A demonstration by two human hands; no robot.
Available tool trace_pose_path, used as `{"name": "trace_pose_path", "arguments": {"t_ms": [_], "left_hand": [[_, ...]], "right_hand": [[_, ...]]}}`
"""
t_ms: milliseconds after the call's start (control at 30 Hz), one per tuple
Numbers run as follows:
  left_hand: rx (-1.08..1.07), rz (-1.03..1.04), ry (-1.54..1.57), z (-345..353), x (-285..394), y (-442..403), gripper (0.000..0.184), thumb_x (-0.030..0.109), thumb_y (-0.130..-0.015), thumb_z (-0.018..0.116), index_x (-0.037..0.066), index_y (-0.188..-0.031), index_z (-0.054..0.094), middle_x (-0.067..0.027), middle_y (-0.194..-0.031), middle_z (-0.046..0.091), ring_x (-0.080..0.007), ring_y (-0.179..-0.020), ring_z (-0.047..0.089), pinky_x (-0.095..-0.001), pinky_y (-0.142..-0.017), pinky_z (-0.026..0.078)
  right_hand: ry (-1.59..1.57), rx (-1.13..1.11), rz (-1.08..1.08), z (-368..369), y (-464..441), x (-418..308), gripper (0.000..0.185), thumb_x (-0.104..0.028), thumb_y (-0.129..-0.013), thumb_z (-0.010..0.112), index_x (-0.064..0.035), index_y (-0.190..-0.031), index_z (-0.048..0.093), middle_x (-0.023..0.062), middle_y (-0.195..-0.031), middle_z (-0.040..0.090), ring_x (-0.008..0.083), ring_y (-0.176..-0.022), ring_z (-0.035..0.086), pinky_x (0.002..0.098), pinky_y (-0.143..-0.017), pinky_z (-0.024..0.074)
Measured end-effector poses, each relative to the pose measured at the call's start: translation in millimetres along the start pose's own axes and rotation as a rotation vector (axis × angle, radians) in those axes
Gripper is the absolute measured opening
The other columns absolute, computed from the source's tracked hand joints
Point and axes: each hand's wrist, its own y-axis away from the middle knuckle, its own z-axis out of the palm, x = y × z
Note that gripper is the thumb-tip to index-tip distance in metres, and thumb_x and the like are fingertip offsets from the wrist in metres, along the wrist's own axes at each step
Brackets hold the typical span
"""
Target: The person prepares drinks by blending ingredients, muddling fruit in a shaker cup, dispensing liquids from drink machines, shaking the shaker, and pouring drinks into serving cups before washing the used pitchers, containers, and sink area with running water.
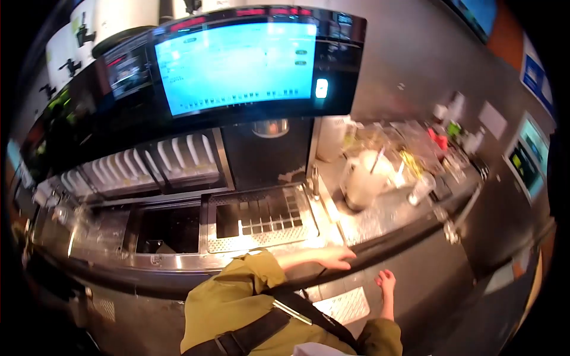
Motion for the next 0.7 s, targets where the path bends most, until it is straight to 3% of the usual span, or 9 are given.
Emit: {"name": "trace_pose_path", "arguments": {"t_ms": [133,167,200,233,300,400,467,533,700], "left_hand": [[-0.077,-0.011,-0.123,-7.3,10.4,-85.1,0.050,0.030,-0.082,0.052,0.001,-0.122,0.041,-0.0208,-0.115,0.045,-0.0342,-0.108,0.044,-0.0392,-0.091,0.037],[-0.074,-0.047,-0.122,-12.0,12.7,-96.7,0.051,0.030,-0.083,0.052,0.001,-0.122,0.040,-0.0205,-0.117,0.044,-0.0337,-0.109,0.044,-0.0385,-0.092,0.037],[-0.111,-0.061,-0.108,-8.6,12.9,-112.4,0.051,0.029,-0.083,0.052,0.001,-0.123,0.039,-0.0202,-0.118,0.044,-0.0333,-0.109,0.044,-0.0379,-0.092,0.037],[-0.021,-0.043,0.023,1.0,0.2,-120.3,0.050,0.029,-0.084,0.052,0.001,-0.123,0.039,-0.0187,-0.120,0.044,-0.0309,-0.110,0.044,-0.0367,-0.093,0.036],[0.053,-0.237,0.299,-5.6,15.6,-127.0,0.048,0.027,-0.085,0.052,0.001,-0.124,0.039,-0.0163,-0.123,0.044,-0.0254,-0.114,0.042,-0.0331,-0.095,0.034],[0.025,-0.501,0.349,11.5,-6.9,-147.4,0.050,0.030,-0.083,0.054,0.002,-0.123,0.042,-0.0159,-0.117,0.051,-0.0254,-0.104,0.051,-0.0339,-0.090,0.040],[0.030,-0.466,0.050,20.6,2.3,-176.2,0.045,0.024,-0.085,0.053,0.002,-0.123,0.042,-0.0138,-0.115,0.053,-0.0195,-0.102,0.053,-0.0298,-0.087,0.041],[0.081,-0.436,0.098,19.9,21.6,-215.9,0.042,0.021,-0.085,0.053,0.001,-0.121,0.045,-0.0131,-0.111,0.055,-0.0177,-0.099,0.055,-0.0288,-0.084,0.042],[0.273,-0.490,0.372,27.0,26.6,-284.9,0.032,0.013,-0.085,0.053,0.000,-0.114,0.049,-0.0092,-0.101,0.058,-0.0144,-0.094,0.055,-0.0262,-0.081,0.043]], "right_hand": [[0.108,0.096,-0.243,-66.7,-159.5,-11.5,0.034,-0.007,-0.078,0.061,0.0000,-0.105,0.041,0.0072,-0.078,0.049,0.0106,-0.039,0.042,0.0240,-0.035,0.0377],[0.132,-0.001,-0.386,-80.7,-209.0,-16.9,0.039,-0.007,-0.077,0.062,0.0017,-0.109,0.041,0.0104,-0.086,0.053,0.0140,-0.049,0.051,0.0264,-0.045,0.0450],[0.070,0.123,-0.811,-59.9,-223.8,-43.2,0.050,-0.010,-0.075,0.065,0.0037,-0.116,0.039,0.0142,-0.092,0.057,0.0190,-0.066,0.057,0.0290,-0.062,0.0485],[0.057,0.074,-0.628,-49.6,-222.3,-83.0,0.055,-0.014,-0.075,0.066,0.0049,-0.119,0.040,0.0163,-0.097,0.059,0.0210,-0.084,0.057,0.0294,-0.076,0.0454],[0.568,0.224,-0.542,-38.6,-206.2,-161.5,0.050,-0.024,-0.075,0.065,0.0037,-0.113,0.048,0.0150,-0.099,0.058,0.0196,-0.086,0.056,0.0313,-0.076,0.0442],[0.325,0.314,-0.595,-56.6,-278.2,-143.2,0.057,-0.015,-0.070,0.065,0.0027,-0.119,0.040,0.0159,-0.112,0.047,0.0213,-0.091,0.053,0.0315,-0.076,0.0456],[0.179,0.159,-0.673,-61.0,-298.7,-156.5,0.071,-0.016,-0.065,0.069,0.0028,-0.124,0.033,0.0178,-0.120,0.040,0.0262,-0.102,0.048,0.0345,-0.083,0.0430],[0.337,0.099,-0.844,-57.6,-317.3,-164.8,0.080,-0.020,-0.064,0.071,0.0015,-0.127,0.027,0.0201,-0.122,0.038,0.0305,-0.109,0.043,0.0384,-0.091,0.0374],[0.380,-0.149,-0.615,-11.3,-348.3,-192.8,0.088,-0.023,-0.064,0.069,-0.0011,-0.131,0.017,0.0230,-0.127,0.032,0.0352,-0.117,0.036,0.0391,-0.095,0.0335]]}}
